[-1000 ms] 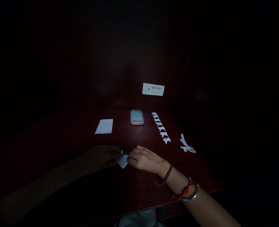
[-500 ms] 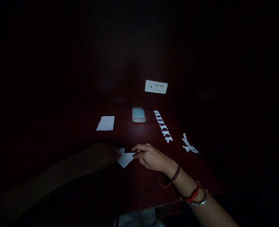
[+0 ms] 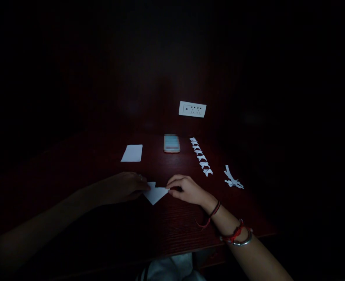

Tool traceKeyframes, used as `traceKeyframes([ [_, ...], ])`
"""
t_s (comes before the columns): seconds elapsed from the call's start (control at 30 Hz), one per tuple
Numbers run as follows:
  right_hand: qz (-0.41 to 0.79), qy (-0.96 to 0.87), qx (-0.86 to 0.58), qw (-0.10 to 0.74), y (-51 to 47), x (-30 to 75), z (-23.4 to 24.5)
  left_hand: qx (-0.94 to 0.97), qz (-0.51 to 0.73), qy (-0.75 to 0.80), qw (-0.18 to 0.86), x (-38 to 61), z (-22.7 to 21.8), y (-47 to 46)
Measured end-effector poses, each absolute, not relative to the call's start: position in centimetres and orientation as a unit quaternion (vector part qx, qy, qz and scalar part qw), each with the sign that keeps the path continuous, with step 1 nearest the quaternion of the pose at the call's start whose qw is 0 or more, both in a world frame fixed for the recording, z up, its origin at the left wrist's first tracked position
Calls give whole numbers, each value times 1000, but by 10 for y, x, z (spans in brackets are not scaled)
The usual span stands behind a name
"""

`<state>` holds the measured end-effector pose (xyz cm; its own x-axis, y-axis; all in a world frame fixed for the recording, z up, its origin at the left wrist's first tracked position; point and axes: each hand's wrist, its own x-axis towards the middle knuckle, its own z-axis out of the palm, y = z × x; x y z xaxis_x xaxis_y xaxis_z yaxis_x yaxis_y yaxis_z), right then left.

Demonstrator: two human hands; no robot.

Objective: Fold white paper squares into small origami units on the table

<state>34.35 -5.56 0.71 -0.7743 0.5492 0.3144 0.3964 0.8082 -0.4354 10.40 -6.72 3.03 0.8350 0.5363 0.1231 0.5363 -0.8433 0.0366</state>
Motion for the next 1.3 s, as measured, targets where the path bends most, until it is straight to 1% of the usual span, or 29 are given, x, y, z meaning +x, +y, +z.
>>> traceKeyframes([
  [0.13, 154, -936, -243, 204, -57, 338, 12, 958, 78, 276, 30, 105, 31, -66],
  [0.3, 96, -948, -242, 182, -60, 336, 12, 956, 93, 275, 44, 103, 29, -60],
  [0.37, 102, -948, -239, 184, -60, 336, 13, 949, 100, 293, 53, 101, 27, -56],
  [0.57, 183, -937, -233, 184, -53, 330, 19, 890, 148, 414, 120, 95, 15, -42],
  [0.73, 155, -920, -306, 192, -38, 307, 18, 859, 135, 464, 170, 94, 13, -42],
  [0.9, 145, -928, -295, 173, -32, 288, 17, 863, 135, 455, 171, 98, 17, -46],
  [1.0, 151, -927, -291, 182, -34, 287, 17, 865, 143, 450, 169, 100, 22, -50],
  [1.17, 142, -931, -266, 208, -38, 292, 13, 877, 117, 427, 188, 101, 31, -55],
  [1.3, 85, -943, -247, 209, -42, 297, 10, 911, 103, 378, 127, 99, 33, -56],
])
